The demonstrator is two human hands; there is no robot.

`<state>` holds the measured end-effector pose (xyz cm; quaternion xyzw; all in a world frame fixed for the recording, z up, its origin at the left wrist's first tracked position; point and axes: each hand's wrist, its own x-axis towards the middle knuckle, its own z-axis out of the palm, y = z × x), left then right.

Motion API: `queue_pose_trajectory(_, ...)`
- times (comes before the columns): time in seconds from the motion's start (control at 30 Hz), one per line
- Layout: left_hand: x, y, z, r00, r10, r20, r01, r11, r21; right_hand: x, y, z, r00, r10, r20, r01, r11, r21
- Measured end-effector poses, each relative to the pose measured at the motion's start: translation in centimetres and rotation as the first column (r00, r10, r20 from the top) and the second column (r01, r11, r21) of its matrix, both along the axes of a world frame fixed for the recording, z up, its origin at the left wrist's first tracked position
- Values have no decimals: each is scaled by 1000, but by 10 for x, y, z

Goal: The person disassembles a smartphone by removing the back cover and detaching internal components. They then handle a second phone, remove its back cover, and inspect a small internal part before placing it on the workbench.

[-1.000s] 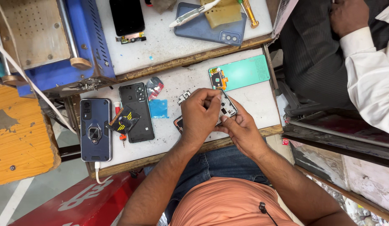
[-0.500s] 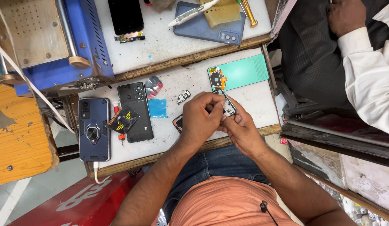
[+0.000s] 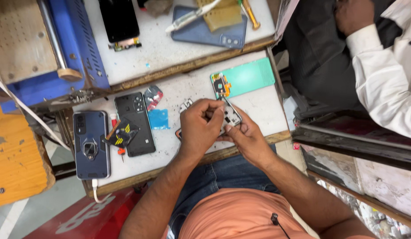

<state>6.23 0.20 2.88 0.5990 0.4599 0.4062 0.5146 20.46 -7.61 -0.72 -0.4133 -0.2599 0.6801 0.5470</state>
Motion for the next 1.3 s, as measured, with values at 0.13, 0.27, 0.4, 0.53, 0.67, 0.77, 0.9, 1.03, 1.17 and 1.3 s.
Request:
queue_pose_trajectory(0.13, 2, 0, -4, 1000, 17, 8, -17, 1000, -18, 1, 0, 3, 998, 29, 61, -27, 999, -25)
queue_pose_trajectory(0.27, 3, 0, -4, 1000, 14, -9, -14, 1000, -19, 4, -1, -1, 994, 65, 84, -67, 997, 25)
queue_pose_trajectory(0.4, 4, 0, -1, 998, 13, -54, -14, 999, -33, 7, -4, -7, 994, 66, 91, -71, 996, 51)
queue_pose_trajectory(0.53, 4, -3, 2, 992, -85, -91, 83, 996, -29, 8, -5, -12, 996, 54, 73, -56, 998, 35)
queue_pose_trajectory(0.67, 3, -3, 3, 996, -76, -48, 70, 990, -121, 8, -4, -13, 997, 45, 67, -48, 998, 44)
queue_pose_trajectory(0.77, 2, -3, 2, 997, -73, -38, 69, 993, -98, 8, -4, -12, 996, 50, 75, -54, 997, 50)
queue_pose_trajectory(0.9, 2, -4, 0, 992, -97, -76, 94, 995, -43, 9, -5, -14, 997, 40, 66, -43, 998, 47)
queue_pose_trajectory(1.03, 3, -6, 1, 978, -151, -145, 151, 988, -16, 12, -7, -20, 998, 58, 33, -61, 991, 122)
queue_pose_trajectory(1.17, 2, -6, -1, 980, -137, -143, 139, 990, 3, 14, -9, -25, 995, 44, 93, -49, 998, 43)
queue_pose_trajectory(1.3, 1, -7, -4, 988, -130, -84, 131, 991, 6, 13, -10, -26, 995, 49, 83, -58, 991, 118)
